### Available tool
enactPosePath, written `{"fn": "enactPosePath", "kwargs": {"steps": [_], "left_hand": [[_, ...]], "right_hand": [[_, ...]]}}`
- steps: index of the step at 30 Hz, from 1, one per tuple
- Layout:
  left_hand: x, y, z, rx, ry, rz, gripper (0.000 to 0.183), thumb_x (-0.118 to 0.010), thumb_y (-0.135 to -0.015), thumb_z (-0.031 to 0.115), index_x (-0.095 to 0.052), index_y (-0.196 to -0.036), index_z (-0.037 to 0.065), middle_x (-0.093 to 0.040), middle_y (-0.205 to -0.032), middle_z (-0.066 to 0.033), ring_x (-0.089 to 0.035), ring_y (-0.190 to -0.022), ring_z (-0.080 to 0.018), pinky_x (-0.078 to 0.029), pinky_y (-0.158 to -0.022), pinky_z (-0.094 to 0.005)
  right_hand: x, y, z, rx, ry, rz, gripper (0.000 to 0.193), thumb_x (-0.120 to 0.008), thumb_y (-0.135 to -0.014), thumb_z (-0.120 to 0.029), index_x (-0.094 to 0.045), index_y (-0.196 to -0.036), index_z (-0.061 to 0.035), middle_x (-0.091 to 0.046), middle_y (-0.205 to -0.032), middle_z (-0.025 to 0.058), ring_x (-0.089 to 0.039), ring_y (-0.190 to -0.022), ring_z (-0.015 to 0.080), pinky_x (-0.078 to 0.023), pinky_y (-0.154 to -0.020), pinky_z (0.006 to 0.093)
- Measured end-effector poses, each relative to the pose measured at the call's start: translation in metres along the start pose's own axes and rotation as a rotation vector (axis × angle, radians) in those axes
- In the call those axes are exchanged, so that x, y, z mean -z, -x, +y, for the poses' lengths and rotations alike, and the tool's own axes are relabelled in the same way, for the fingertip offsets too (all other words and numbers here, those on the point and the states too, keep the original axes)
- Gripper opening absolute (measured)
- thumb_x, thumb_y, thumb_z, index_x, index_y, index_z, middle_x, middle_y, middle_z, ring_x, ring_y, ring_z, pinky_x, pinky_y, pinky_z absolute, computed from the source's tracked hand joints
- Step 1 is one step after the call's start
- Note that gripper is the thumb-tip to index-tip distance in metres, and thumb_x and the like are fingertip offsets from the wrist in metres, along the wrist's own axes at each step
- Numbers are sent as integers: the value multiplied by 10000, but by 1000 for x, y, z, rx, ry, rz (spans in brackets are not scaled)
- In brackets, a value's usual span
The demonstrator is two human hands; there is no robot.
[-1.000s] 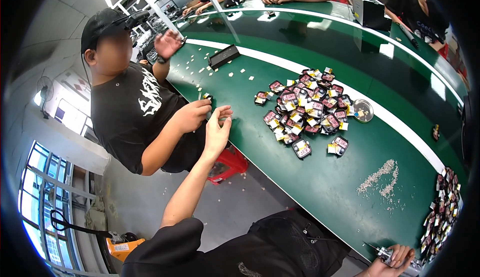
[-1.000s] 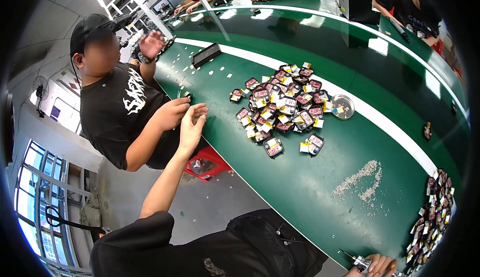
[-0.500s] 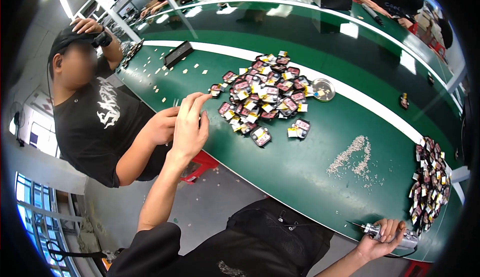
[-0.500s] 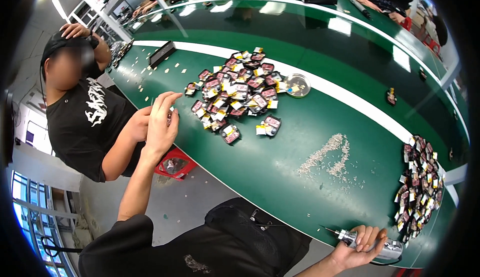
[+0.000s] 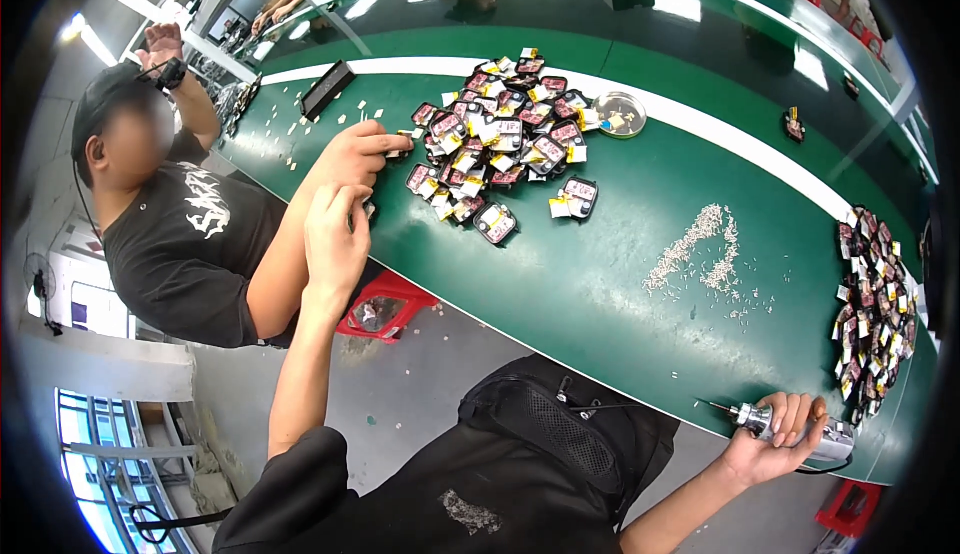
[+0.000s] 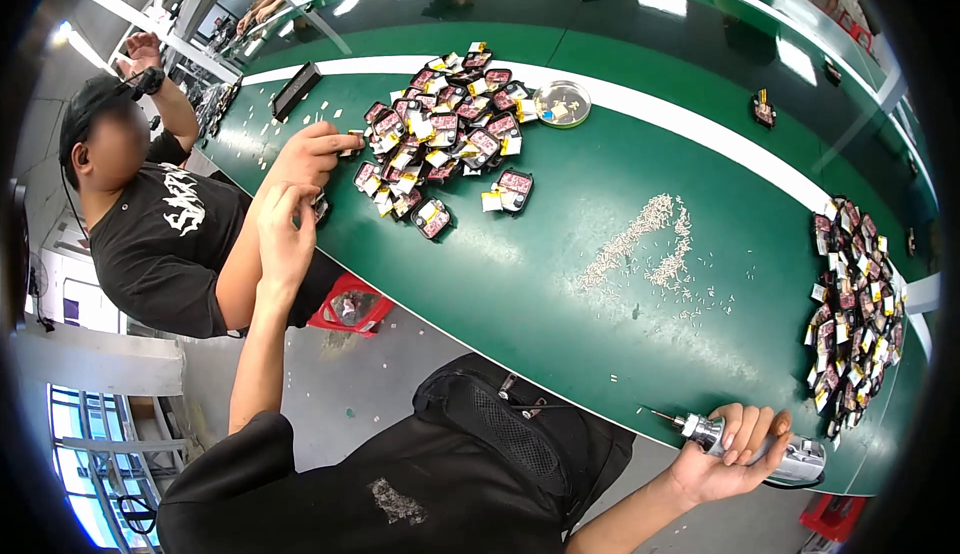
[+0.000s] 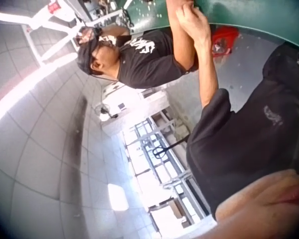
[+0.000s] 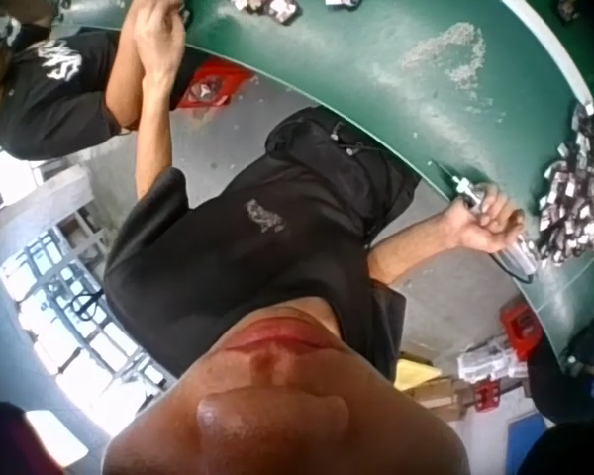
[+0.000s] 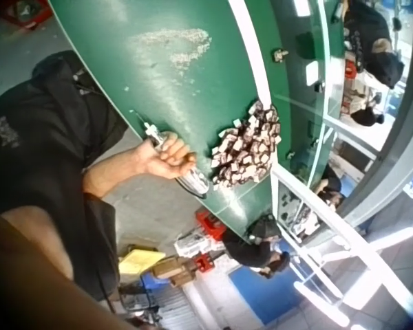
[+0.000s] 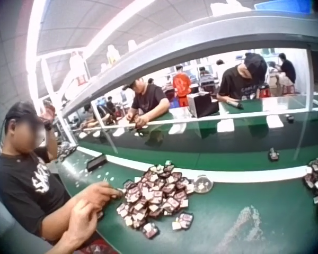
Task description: The worker is using an electric screwdriver to assemble small electronic components on a green conveyor belt assembly line.
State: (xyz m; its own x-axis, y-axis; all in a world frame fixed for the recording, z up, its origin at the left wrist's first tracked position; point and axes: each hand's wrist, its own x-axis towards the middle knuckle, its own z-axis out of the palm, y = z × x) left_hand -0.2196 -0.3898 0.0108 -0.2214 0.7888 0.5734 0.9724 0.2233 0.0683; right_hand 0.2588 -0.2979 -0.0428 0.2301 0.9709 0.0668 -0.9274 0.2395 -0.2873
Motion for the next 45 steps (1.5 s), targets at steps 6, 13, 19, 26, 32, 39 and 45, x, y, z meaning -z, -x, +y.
{"fn": "enactPosePath", "kwargs": {"steps": [6,13,19,26,32,39,45], "left_hand": [[3,41,5,180,-82,-152,297,-571,-782,-7,-537,-1077,-15,-555,-1038,-163,-541,-988,-326,-444,-863,-399],[-12,38,-12,373,-178,-173,493,-671,-827,249,-479,-1174,-44,-532,-1036,-200,-527,-973,-343,-439,-852,-407],[-18,23,-20,290,-71,-194,488,-695,-794,189,-489,-1193,-4,-571,-993,-176,-546,-942,-323,-453,-830,-398],[-17,20,-20,255,22,-128,468,-694,-763,110,-500,-1181,27,-516,-1097,-179,-512,-1044,-348,-431,-905,-403],[-23,17,-23,273,5,-189,417,-690,-776,118,-520,-1139,5,-581,-955,-164,-584,-880,-296,-475,-805,-384],[4,15,51,222,394,-148,391,-632,-750,-68,-559,-1131,-17,-600,-1086,-161,-593,-996,-227,-473,-850,-325],[-10,15,235,-369,727,-445,503,-670,-656,-90,-550,-1140,-31,-566,-1135,-153,-555,-1049,-319,-460,-898,-373]], "right_hand": [[1,2,0,-33,-39,-28,94,-474,-950,-119,-460,-899,-42,-304,-528,-30,-282,-409,60,-325,-474,228],[-1,2,-2,-28,-17,-35,91,-484,-944,-112,-456,-888,-46,-302,-520,-31,-284,-416,59,-319,-484,224],[-3,4,-2,-18,-7,-18,96,-485,-947,-121,-467,-896,-41,-299,-523,-29,-276,-407,60,-319,-476,224],[-2,2,-1,-6,2,-17,116,-465,-958,-140,-464,-896,-41,-295,-530,-25,-267,-404,61,-316,-464,229],[-5,4,-1,-18,-4,8,119,-460,-965,-157,-442,-914,-52,-297,-532,-28,-293,-416,56,-318,-452,230],[-6,6,-2,-13,-33,63,123,-454,-953,-176,-466,-887,-73,-319,-504,-31,-307,-402,76,-339,-458,255],[-11,17,-5,-75,52,76,118,-488,-935,-190,-453,-893,-85,-335,-504,-36,-326,-400,71,-338,-458,247]]}}
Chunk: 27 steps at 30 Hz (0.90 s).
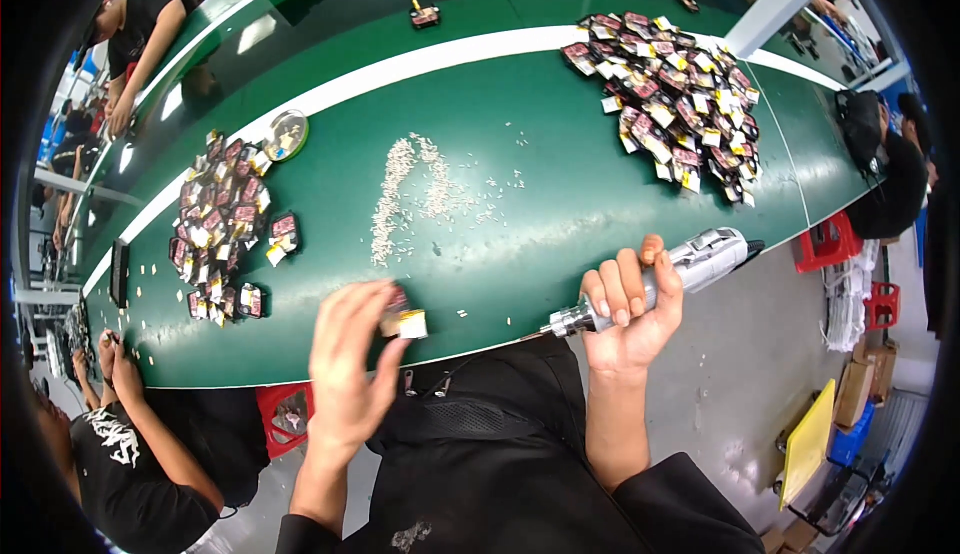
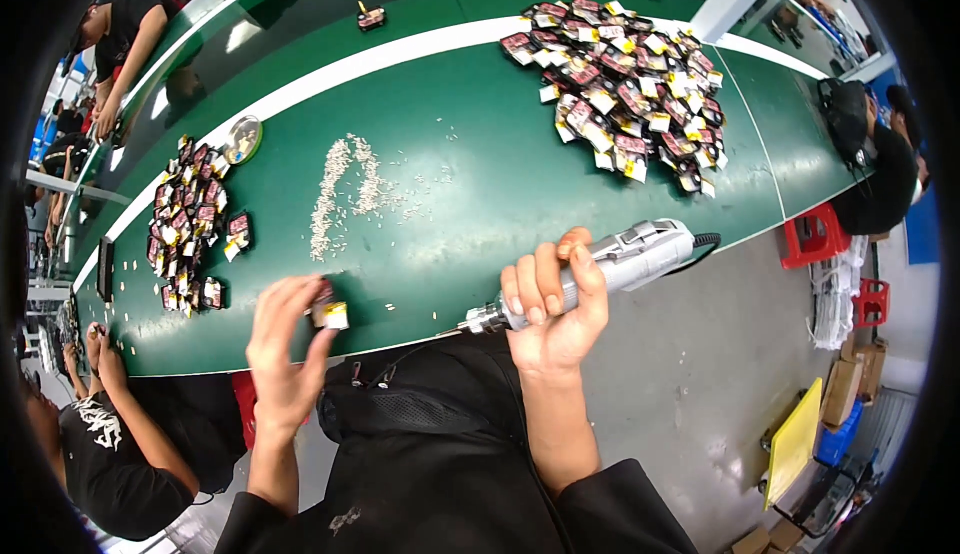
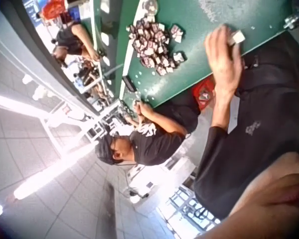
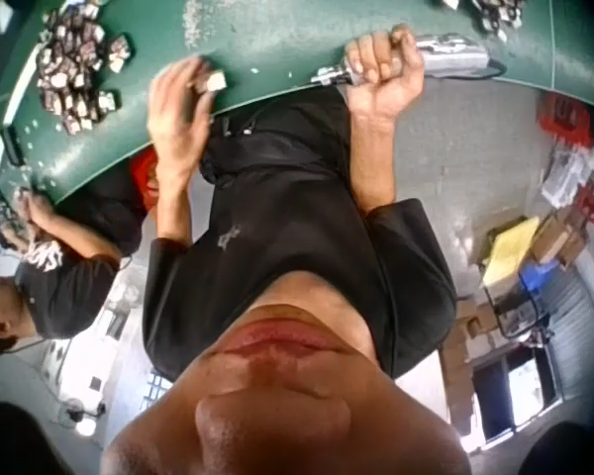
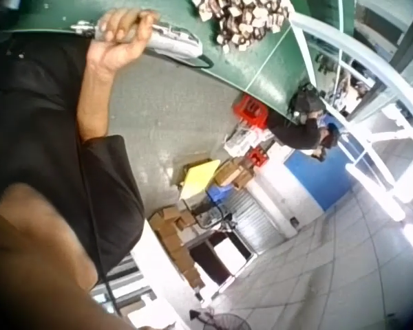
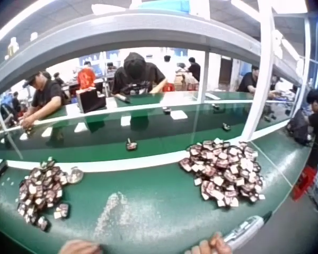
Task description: The worker is using an electric screwdriver to assemble small electronic components on a green conveyor belt assembly line.
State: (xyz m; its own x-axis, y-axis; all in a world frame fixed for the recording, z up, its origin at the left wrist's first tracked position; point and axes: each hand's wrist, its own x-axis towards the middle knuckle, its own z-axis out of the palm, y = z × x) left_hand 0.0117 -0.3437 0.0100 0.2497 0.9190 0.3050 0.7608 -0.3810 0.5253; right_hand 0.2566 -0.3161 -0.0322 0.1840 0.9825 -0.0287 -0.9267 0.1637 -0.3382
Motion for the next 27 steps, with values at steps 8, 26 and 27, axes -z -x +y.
{"fn": "enactPosePath", "kwargs": {"steps": [8,26,27], "left_hand": [[-70,-63,27,-282,131,-183,466,-667,-686,-71,-543,-1134,-41,-550,-1180,-148,-517,-1093,-339,-454,-896,-393],[-86,-56,33,-536,-101,-98,293,-636,-635,-10,-623,-912,-105,-607,-970,-149,-580,-904,-251,-548,-627,-301],[-85,-55,36,-532,-89,-107,293,-636,-635,-10,-623,-912,-105,-607,-970,-149,-580,-904,-251,-548,-627,-301]], "right_hand": [[6,32,-16,-28,88,-28,123,-434,-938,-194,-475,-881,-94,-346,-492,-25,-326,-387,90,-352,-446,270],[1,59,24,-184,136,77,56,-458,-919,-126,-455,-931,-71,-373,-506,13,-389,-402,129,-374,-451,289],[0,58,27,-177,156,110,57,-457,-920,-120,-453,-942,-68,-379,-516,19,-401,-414,134,-376,-454,290]]}}
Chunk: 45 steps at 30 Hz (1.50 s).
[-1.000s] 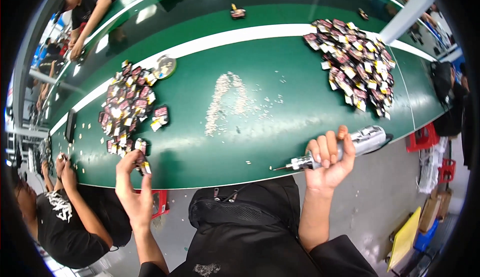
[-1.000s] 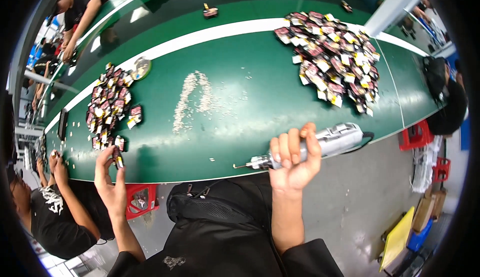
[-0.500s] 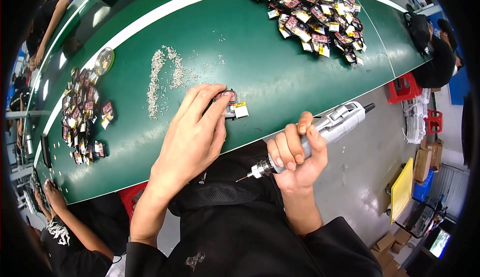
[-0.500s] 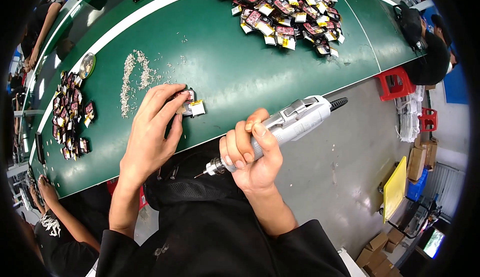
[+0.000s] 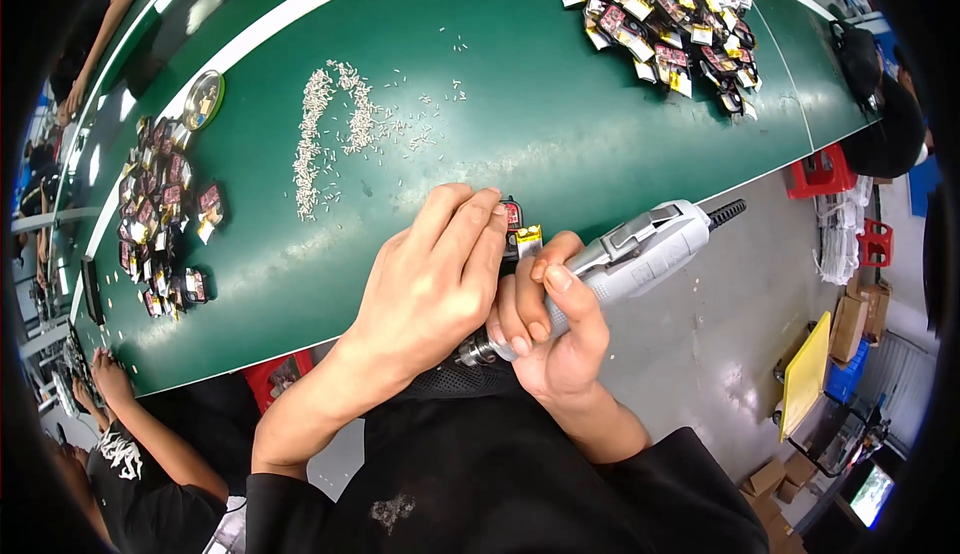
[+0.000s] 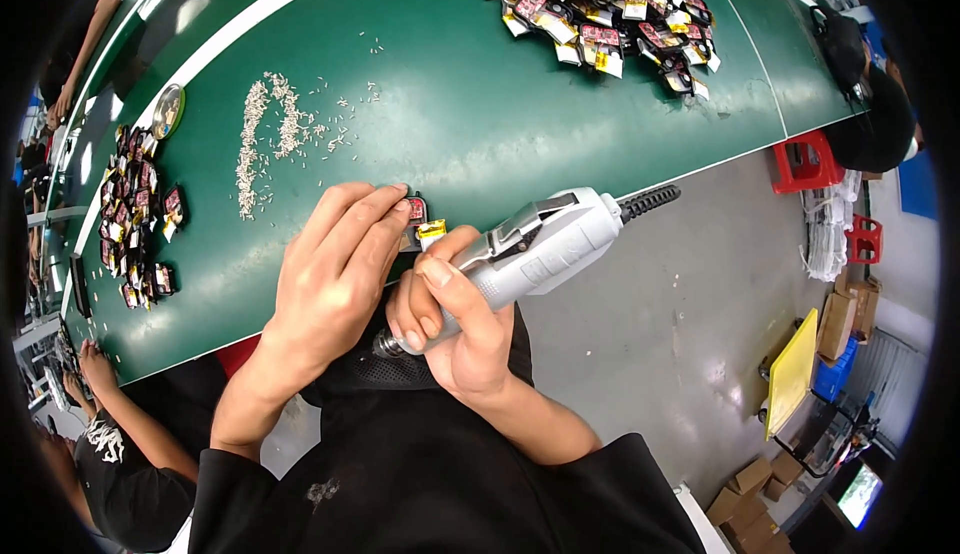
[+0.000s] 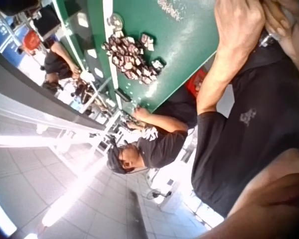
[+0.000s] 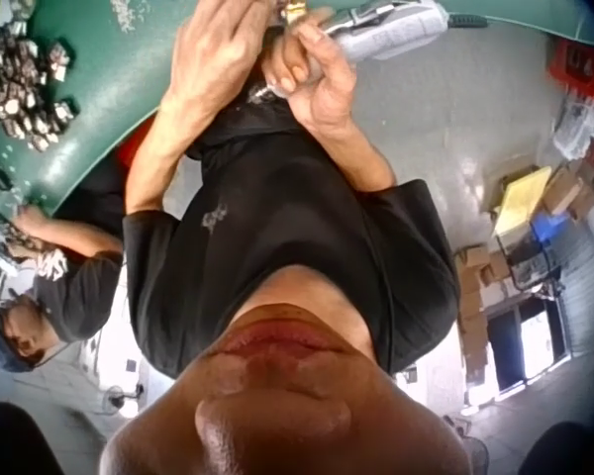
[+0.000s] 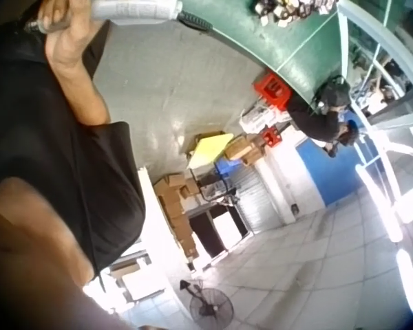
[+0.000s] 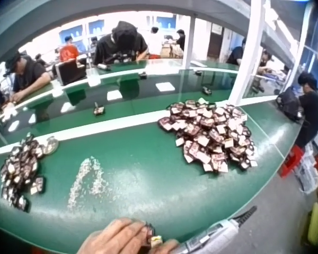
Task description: The worker is using an electric screwdriver to assemble small electronic components on a green conveyor belt assembly line.
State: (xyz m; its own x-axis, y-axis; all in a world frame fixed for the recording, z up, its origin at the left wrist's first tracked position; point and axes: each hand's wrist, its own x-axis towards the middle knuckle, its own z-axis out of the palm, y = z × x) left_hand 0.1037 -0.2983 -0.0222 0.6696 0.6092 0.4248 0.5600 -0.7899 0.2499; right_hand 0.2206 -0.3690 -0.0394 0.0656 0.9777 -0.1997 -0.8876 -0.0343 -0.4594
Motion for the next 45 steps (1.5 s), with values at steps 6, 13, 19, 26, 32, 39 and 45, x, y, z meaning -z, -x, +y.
{"fn": "enactPosePath", "kwargs": {"steps": [6,13,19,26,32,39,45], "left_hand": [[-4,5,1,-29,32,51,332,-630,-592,-2,-620,-902,-119,-592,-995,-181,-582,-919,-281,-551,-656,-306],[-2,14,3,-16,10,-42,388,-634,-599,0,-619,-962,-135,-584,-1063,-209,-568,-958,-293,-547,-679,-306],[3,14,6,-15,-14,-128,373,-626,-648,-10,-623,-999,-135,-572,-1114,-226,-558,-994,-301,-544,-718,-308],[2,16,3,-58,-43,-138,389,-611,-626,-22,-633,-998,-133,-575,-1126,-237,-564,-1008,-315,-535,-779,-312],[-3,18,0,-64,0,-112,406,-607,-586,-19,-637,-974,-134,-589,-1117,-240,-573,-1010,-324,-531,-818,-327],[-8,18,-3,-96,2,-54,418,-598,-563,5,-629,-951,-150,-595,-1091,-263,-576,-1006,-335,-524,-832,-341],[-1,17,-5,-57,56,-97,403,-635,-636,-34,-580,-1016,-154,-564,-1146,-256,-571,-987,-349,-537,-749,-371]], "right_hand": [[4,-7,2,44,58,30,67,-469,-918,-118,-453,-927,-54,-389,-523,25,-414,-423,145,-377,-445,291],[3,-13,-35,-19,154,-287,118,-457,-938,-191,-412,-898,-90,-378,-514,-19,-373,-380,97,-382,-446,270],[-21,-49,-89,241,285,-474,299,-520,-942,-393,-491,-890,-100,-401,-532,-23,-425,-446,86,-381,-516,252],[-14,-80,-86,250,394,-507,362,-407,-972,-438,-516,-900,-101,-386,-520,-27,-376,-427,84,-356,-497,246],[-8,-82,-78,230,424,-461,360,-388,-978,-438,-520,-901,-112,-378,-521,-32,-356,-417,82,-344,-491,241],[-16,-89,-77,164,589,-646,278,-382,-988,-364,-428,-870,-117,-384,-536,-41,-356,-425,65,-360,-491,234],[-28,-91,-66,233,707,-640,236,-453,-964,-291,-406,-841,-96,-394,-539,-34,-343,-403,62,-330,-449,225]]}}
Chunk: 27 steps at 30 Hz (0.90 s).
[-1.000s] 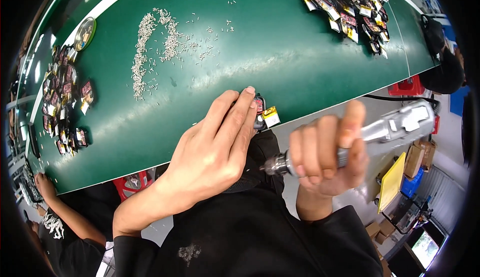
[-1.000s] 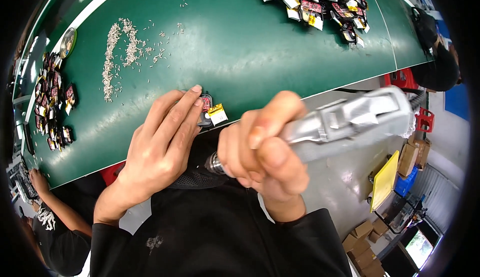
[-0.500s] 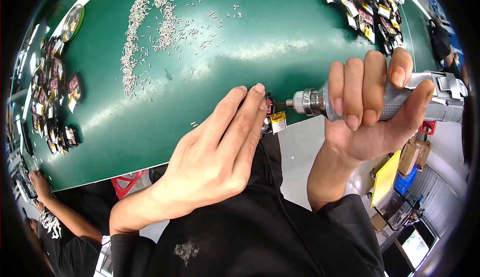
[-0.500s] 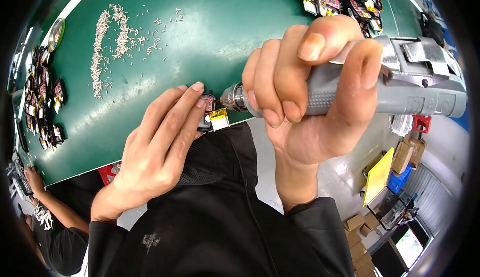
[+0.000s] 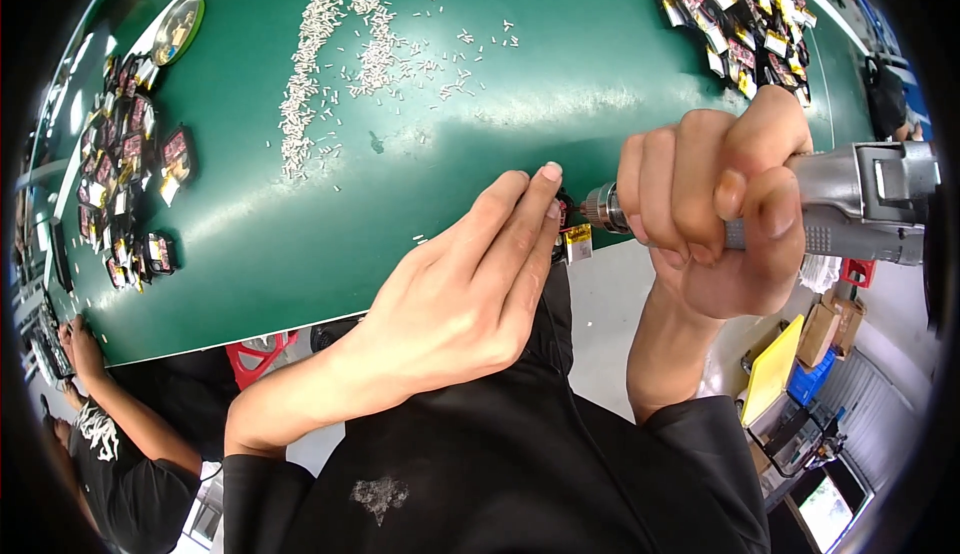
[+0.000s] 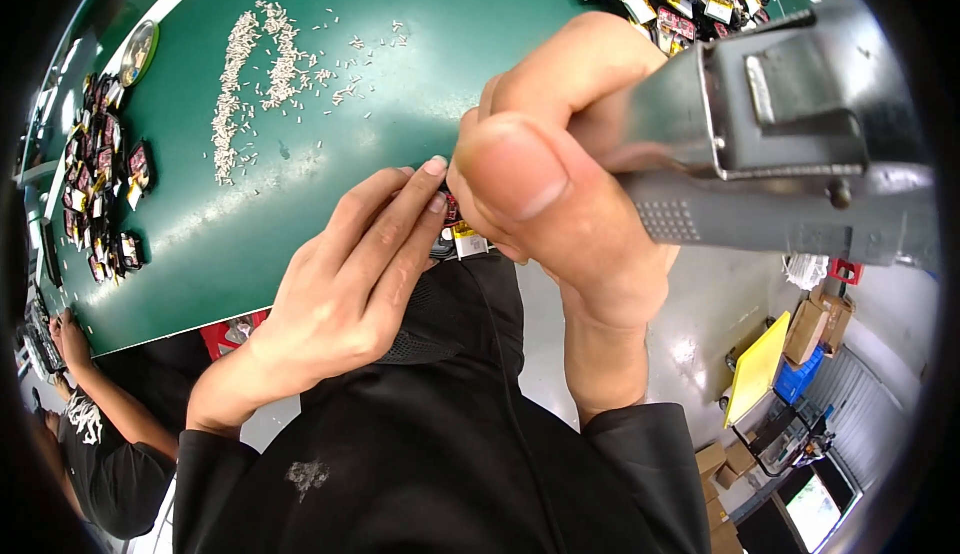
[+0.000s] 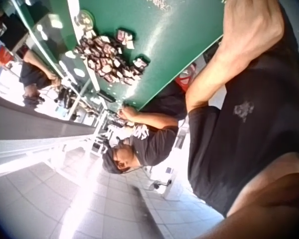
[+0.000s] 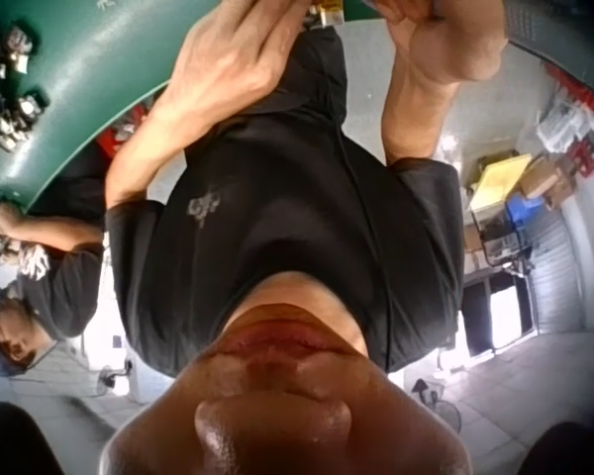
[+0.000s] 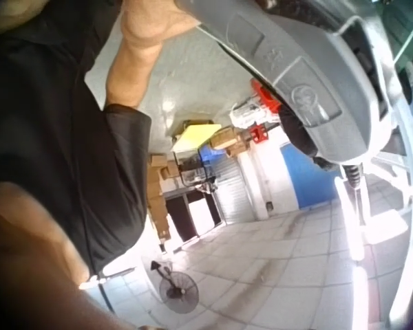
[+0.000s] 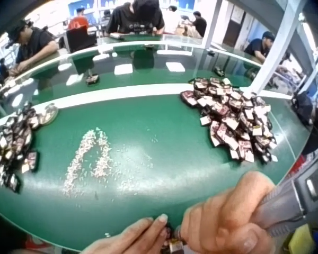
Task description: The worker is using an electric screwdriver to assemble small electronic components on a green conveyor belt assembly line.
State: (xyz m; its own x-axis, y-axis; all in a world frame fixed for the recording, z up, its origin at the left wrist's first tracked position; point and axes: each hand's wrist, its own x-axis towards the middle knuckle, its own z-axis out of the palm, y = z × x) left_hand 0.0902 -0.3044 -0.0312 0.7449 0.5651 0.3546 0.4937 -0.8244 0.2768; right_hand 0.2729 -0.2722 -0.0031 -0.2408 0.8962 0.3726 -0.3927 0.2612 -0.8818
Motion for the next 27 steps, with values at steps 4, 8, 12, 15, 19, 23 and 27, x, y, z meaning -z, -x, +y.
{"fn": "enactPosePath", "kwargs": {"steps": [4,8,12,15,19,23,27], "left_hand": [[14,-1,13,8,-85,-20,379,-601,-686,41,-588,-1019,-138,-571,-1132,-253,-570,-1009,-345,-519,-803,-351],[0,10,9,34,-29,84,375,-582,-710,72,-586,-1027,-127,-577,-1112,-233,-561,-1051,-327,-499,-856,-343],[36,45,1,263,-10,121,411,-619,-694,-11,-566,-1097,-74,-566,-1135,-183,-541,-1066,-330,-491,-862,-374],[87,85,-48,538,-231,226,434,-617,-723,-45,-538,-1148,-16,-527,-1184,-189,-512,-1085,-359,-446,-913,-421],[129,134,-103,823,-653,280,376,-595,-814,7,-520,-1183,0,-506,-1236,-186,-444,-1159,-372,-378,-982,-448],[123,118,-94,776,-728,299,357,-598,-822,8,-544,-1175,23,-476,-1275,-157,-417,-1208,-350,-358,-999,-439],[96,79,-78,593,-436,284,340,-672,-723,-31,-586,-1049,7,-520,-1132,-153,-510,-1055,-346,-430,-899,-440]], "right_hand": [[0,2,3,37,-241,-9,234,-508,-929,-238,-371,-797,-102,-362,-510,-45,-327,-388,59,-313,-427,225],[4,-3,5,0,-291,-78,253,-648,-862,-212,-437,-819,-77,-405,-463,-31,-350,-329,74,-311,-344,215],[9,3,-9,197,-526,36,251,-636,-890,-238,-433,-877,-91,-397,-427,-49,-363,-311,52,-347,-361,181],[20,18,-14,230,-572,129,221,-598,-911,-219,-422,-873,-91,-382,-423,-41,-356,-313,61,-344,-370,187],[13,30,5,129,-602,262,181,-502,-957,-223,-402,-891,-88,-347,-447,-35,-329,-340,70,-331,-396,216],[-2,34,23,60,-652,320,186,-469,-968,-247,-398,-899,-89,-337,-478,-38,-311,-366,65,-330,-418,236],[-7,36,31,4,-700,350,186,-463,-966,-243,-399,-888,-87,-338,-484,-34,-314,-370,73,-344,-421,241]]}}
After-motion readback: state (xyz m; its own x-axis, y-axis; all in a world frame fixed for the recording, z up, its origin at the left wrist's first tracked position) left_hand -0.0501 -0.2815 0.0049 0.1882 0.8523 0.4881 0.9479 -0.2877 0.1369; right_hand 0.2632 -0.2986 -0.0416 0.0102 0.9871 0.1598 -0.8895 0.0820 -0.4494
